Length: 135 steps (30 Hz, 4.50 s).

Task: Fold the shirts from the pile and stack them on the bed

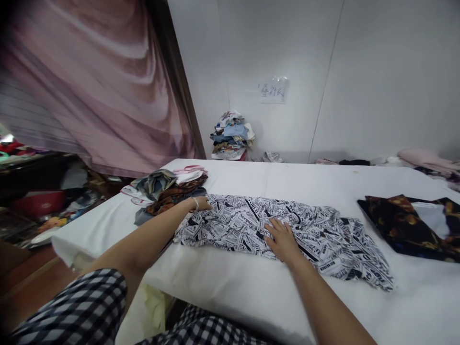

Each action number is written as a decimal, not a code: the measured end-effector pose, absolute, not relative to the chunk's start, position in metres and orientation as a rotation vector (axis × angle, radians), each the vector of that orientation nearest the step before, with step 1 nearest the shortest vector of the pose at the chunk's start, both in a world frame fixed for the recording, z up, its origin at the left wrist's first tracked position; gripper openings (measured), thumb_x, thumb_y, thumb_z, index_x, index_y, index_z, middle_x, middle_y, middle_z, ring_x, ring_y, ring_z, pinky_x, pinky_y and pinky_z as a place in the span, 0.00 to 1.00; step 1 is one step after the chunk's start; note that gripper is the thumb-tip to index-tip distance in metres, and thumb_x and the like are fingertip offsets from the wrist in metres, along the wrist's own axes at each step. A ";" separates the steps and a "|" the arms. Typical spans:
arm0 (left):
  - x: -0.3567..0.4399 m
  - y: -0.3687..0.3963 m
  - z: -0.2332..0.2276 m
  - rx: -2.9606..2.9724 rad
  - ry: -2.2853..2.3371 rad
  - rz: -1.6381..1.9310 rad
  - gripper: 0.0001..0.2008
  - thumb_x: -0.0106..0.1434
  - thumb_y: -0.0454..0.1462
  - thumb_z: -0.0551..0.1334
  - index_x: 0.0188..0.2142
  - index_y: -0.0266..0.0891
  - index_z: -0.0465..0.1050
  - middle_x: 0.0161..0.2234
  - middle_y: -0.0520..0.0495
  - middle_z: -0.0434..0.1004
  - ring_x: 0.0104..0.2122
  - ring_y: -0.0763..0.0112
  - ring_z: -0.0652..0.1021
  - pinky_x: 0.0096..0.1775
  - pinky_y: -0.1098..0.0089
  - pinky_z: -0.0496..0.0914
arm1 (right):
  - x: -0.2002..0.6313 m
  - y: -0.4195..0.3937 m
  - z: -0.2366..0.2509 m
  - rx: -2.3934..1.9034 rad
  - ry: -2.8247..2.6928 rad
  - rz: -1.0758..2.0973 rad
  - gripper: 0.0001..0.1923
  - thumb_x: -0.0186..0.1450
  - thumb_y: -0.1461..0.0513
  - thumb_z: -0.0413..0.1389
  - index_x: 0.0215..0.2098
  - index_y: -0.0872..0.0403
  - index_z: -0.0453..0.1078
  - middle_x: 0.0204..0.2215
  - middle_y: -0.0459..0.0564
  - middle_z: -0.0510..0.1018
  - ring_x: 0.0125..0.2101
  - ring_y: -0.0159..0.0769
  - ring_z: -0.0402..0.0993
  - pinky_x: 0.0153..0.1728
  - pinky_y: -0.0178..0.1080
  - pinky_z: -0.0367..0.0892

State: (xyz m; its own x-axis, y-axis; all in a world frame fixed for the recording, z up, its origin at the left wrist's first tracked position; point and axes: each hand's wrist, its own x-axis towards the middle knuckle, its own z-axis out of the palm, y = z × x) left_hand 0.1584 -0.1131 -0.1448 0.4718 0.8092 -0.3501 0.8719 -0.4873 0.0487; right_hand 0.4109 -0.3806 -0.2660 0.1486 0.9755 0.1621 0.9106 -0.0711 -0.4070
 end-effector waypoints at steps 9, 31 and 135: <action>0.273 -0.169 -0.117 2.358 1.180 -0.265 0.19 0.54 0.44 0.67 0.42 0.34 0.75 0.41 0.38 0.80 0.42 0.58 0.77 0.44 0.65 0.69 | 0.407 -0.383 -0.247 -2.029 -1.793 0.308 0.23 0.67 0.56 0.48 0.59 0.50 0.65 0.65 0.55 0.57 0.65 0.47 0.48 0.63 0.57 0.40; 0.203 -0.198 -0.198 2.042 1.449 0.134 0.31 0.55 0.55 0.60 0.50 0.34 0.70 0.46 0.38 0.78 0.42 0.59 0.79 0.34 0.70 0.69 | 0.384 -0.392 -0.229 -1.426 -1.895 -0.021 0.27 0.68 0.59 0.48 0.65 0.50 0.55 0.65 0.53 0.58 0.66 0.42 0.45 0.62 0.54 0.50; 0.167 -0.165 -0.192 2.556 1.148 0.500 0.33 0.60 0.49 0.56 0.59 0.31 0.60 0.60 0.33 0.62 0.59 0.54 0.67 0.59 0.59 0.61 | 0.334 -0.499 -0.211 -1.271 -0.095 1.055 0.37 0.54 0.55 0.66 0.58 0.54 0.59 0.56 0.60 0.69 0.50 0.47 0.72 0.43 0.48 0.74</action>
State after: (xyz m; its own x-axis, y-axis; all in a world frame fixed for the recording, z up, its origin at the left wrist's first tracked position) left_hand 0.1668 -0.1645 -0.1919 0.6212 0.7599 0.1914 0.6577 -0.6384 0.3999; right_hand 0.3337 -0.4992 -0.2112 0.5557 0.6832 -0.4737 -0.5873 -0.0805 -0.8053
